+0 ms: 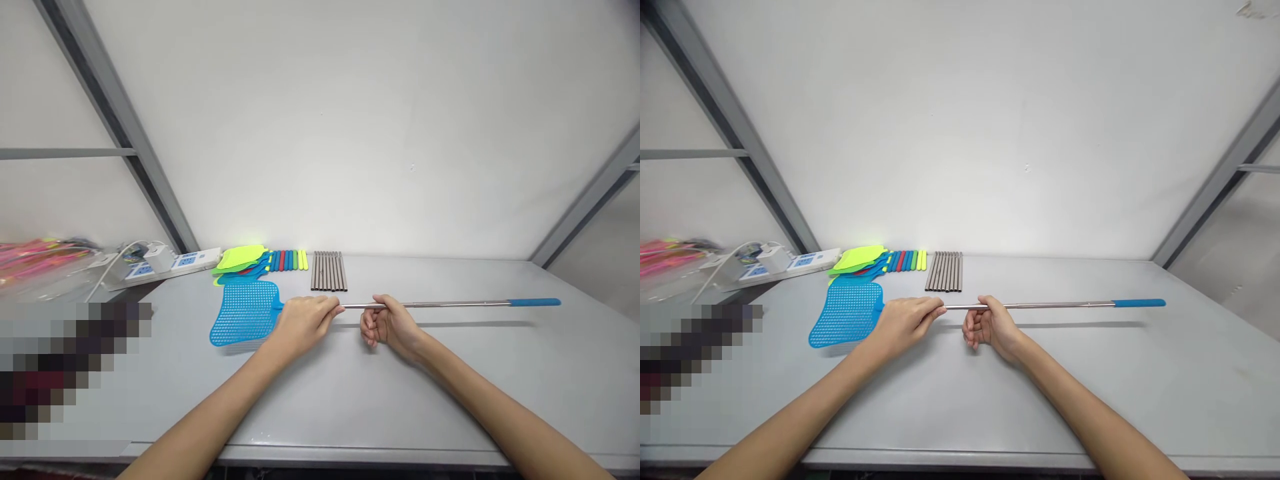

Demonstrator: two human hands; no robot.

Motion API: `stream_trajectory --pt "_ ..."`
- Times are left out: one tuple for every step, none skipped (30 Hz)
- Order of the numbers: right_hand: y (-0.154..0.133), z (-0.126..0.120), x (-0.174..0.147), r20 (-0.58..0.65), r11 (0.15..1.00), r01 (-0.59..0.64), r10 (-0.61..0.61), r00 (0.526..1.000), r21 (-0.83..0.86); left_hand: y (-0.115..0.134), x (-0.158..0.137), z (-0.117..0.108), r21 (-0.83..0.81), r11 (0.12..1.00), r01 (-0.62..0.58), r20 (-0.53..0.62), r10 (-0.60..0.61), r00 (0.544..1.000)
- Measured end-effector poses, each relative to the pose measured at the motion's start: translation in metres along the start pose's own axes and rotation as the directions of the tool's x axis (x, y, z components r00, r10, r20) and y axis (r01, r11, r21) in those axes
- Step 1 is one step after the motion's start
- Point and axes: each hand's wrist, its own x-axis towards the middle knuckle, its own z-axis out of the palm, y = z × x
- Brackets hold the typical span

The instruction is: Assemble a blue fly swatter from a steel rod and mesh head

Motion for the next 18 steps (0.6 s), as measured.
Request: stream_trajectory --pt "0.001 0.000 0.000 0.034 1.000 -0.014 0.014 0.999 0.000 0.001 -0.001 -0.001 0.002 1.000 -0.014 0.012 0.014 1.000" --pt "0.002 0.000 -0.001 0.061 1.000 -0.024 0.024 0.998 -0.003 0.002 -0.001 -0.002 0.005 1.000 -0.023 0.024 0.023 0.999" --pt "0.003 0.000 -0.001 0.082 0.999 -0.031 0.032 0.996 -0.007 0.003 -0.002 -0.003 0.007 1.000 -0.029 0.037 0.029 0.999" --pt "0.003 0.000 -0.001 0.097 0.999 -0.036 0.037 0.995 -0.012 0.004 -0.002 -0.005 0.009 0.999 -0.033 0.050 0.033 0.998" --pt "0.004 0.001 -0.002 0.107 0.999 -0.037 0.039 0.993 -0.015 0.005 -0.003 -0.006 0.011 0.999 -0.035 0.062 0.034 0.997" --pt "0.004 0.001 -0.002 0.115 0.999 -0.037 0.039 0.993 -0.016 0.006 -0.003 -0.006 0.014 0.999 -0.034 0.073 0.033 0.997" --pt "0.004 0.002 -0.003 0.121 0.999 -0.035 0.036 0.992 -0.016 0.006 -0.003 -0.007 0.016 0.999 -0.032 0.080 0.031 0.996" --pt "0.004 0.002 -0.003 0.126 0.999 -0.032 0.034 0.991 -0.017 0.007 -0.003 -0.007 0.016 0.999 -0.029 0.085 0.027 0.996" --pt "0.004 0.003 -0.003 0.131 0.999 -0.031 0.033 0.991 -0.018 0.008 -0.003 -0.007 0.013 1.000 -0.023 0.087 0.022 0.996" --pt "0.004 0.003 -0.003 0.134 0.999 -0.031 0.033 0.990 -0.021 0.009 -0.004 -0.006 0.008 1.000 -0.016 0.087 0.015 0.996" --pt "0.004 0.003 -0.003 0.137 0.999 -0.032 0.036 0.990 -0.026 0.010 -0.004 -0.005 0.002 1.000 -0.007 0.087 0.007 0.996" --pt "0.005 0.003 -0.004 0.140 0.999 -0.035 0.039 0.989 -0.033 0.010 -0.004 -0.004 -0.003 1.000 0.001 0.088 -0.001 0.996" --pt "0.005 0.003 -0.004 0.144 0.999 -0.037 0.042 0.989 -0.040 0.011 -0.004 -0.003 -0.007 1.000 0.007 0.089 -0.006 0.996" --pt "0.005 0.004 -0.004 0.149 0.998 -0.039 0.045 0.988 -0.047 0.012 -0.005 -0.002 -0.010 1.000 0.010 0.088 -0.009 0.996" --pt "0.005 0.004 -0.004 0.157 0.998 -0.040 0.048 0.986 -0.052 0.012 -0.005 -0.002 -0.012 1.000 0.009 0.087 -0.008 0.996" --pt "0.006 0.004 -0.004 0.166 0.997 -0.044 0.053 0.985 -0.056 0.012 -0.005 -0.001 -0.015 1.000 0.005 0.085 -0.003 0.996" --pt "0.006 0.004 -0.004 0.177 0.997 -0.047 0.056 0.983 -0.058 0.013 -0.006 -0.001 -0.018 1.000 -0.002 0.083 0.003 0.997" --pt "0.006 0.005 -0.004 0.185 0.997 -0.049 0.059 0.981 -0.058 0.013 -0.006 -0.001 -0.023 1.000 -0.009 0.081 0.011 0.997"
